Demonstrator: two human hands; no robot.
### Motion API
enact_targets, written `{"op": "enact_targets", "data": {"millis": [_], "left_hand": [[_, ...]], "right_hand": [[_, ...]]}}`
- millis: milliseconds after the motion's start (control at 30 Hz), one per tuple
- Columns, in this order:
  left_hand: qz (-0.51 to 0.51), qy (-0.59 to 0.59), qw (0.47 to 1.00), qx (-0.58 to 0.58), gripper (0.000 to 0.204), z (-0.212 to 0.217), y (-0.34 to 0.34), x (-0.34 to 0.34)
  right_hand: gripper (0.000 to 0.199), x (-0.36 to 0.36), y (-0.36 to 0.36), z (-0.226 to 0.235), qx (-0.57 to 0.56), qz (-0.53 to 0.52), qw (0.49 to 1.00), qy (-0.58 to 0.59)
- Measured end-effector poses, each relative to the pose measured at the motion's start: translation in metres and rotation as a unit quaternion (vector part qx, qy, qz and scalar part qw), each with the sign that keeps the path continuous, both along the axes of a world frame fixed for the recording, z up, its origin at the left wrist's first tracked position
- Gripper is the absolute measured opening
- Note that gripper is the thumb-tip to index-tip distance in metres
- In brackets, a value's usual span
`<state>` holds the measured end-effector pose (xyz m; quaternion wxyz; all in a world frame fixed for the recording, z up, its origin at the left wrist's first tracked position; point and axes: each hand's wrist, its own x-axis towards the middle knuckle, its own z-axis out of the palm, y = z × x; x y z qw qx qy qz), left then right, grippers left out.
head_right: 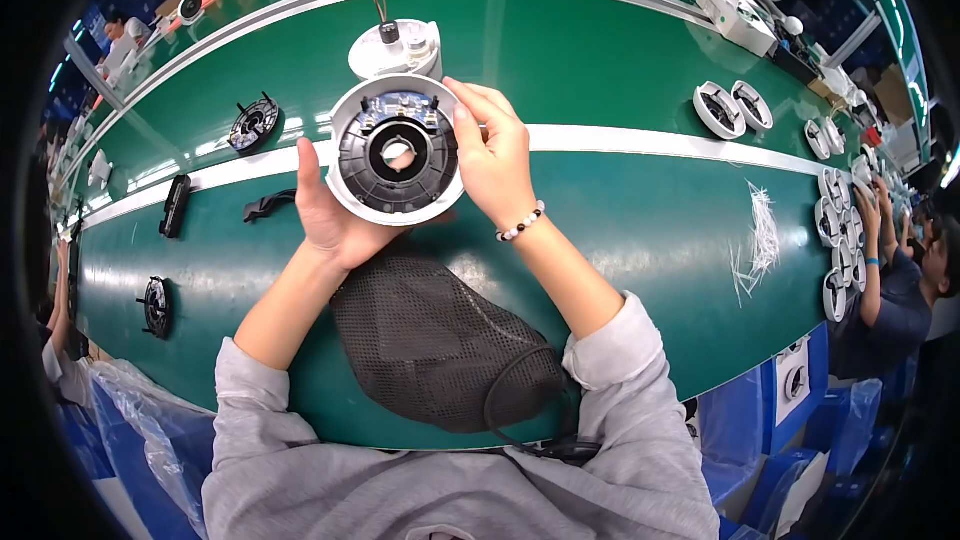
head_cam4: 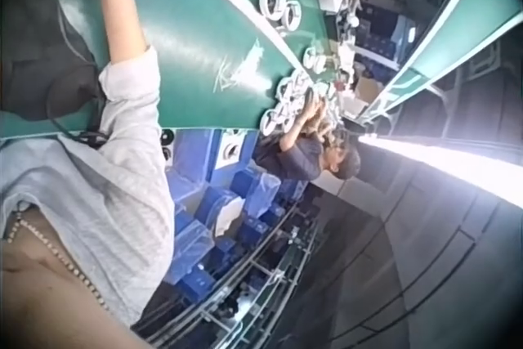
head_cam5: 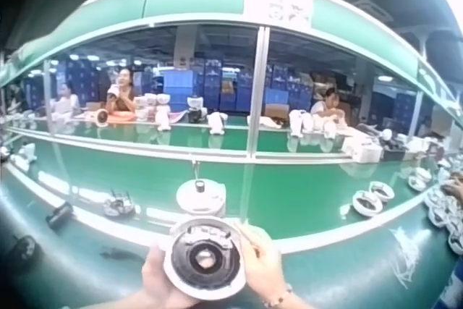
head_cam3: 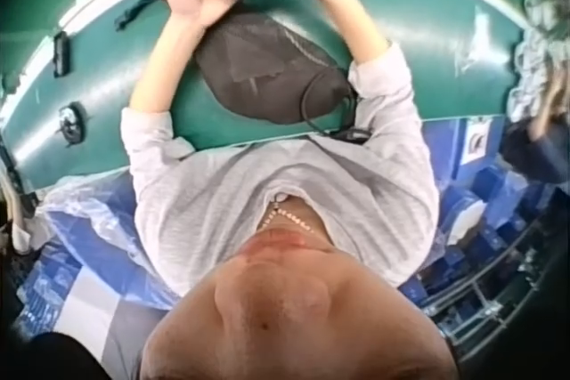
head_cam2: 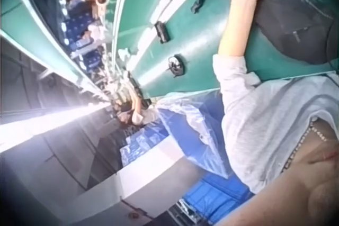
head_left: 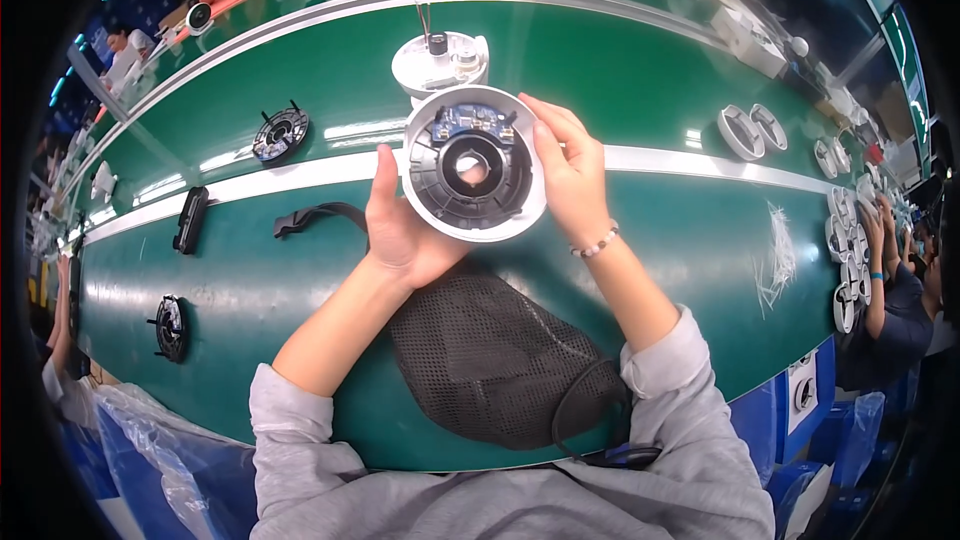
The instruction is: The recorder is assembling dome cameras on a factory production line by fitting white plastic housings onto black sensor bases.
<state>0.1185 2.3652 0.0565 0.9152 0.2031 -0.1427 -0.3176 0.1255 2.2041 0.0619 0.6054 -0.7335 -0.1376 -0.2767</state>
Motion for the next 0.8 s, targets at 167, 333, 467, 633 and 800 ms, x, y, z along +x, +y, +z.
{"op": "enact_targets", "data": {"millis": [167,333,467,633,800], "left_hand": [[-0.053,0.020,0.998,-0.026,0.086,0.003,0.011,0.005],[-0.015,0.030,0.999,0.011,0.081,0.001,0.027,0.008],[-0.036,0.033,0.999,-0.019,0.078,-0.002,0.039,0.010],[0.016,0.018,1.000,0.001,0.070,-0.001,0.047,0.010],[0.006,0.012,1.000,0.009,0.062,-0.002,0.062,0.013]], "right_hand": [[0.027,-0.005,-0.001,0.018,-0.138,-0.034,0.989,0.031],[0.073,-0.010,-0.002,0.036,-0.271,0.079,0.957,-0.065],[0.114,-0.016,0.024,0.038,-0.418,0.108,0.899,-0.073],[0.113,-0.022,0.048,0.035,-0.393,0.086,0.914,-0.060],[0.108,-0.028,0.072,0.033,-0.402,-0.007,0.914,-0.051]]}}
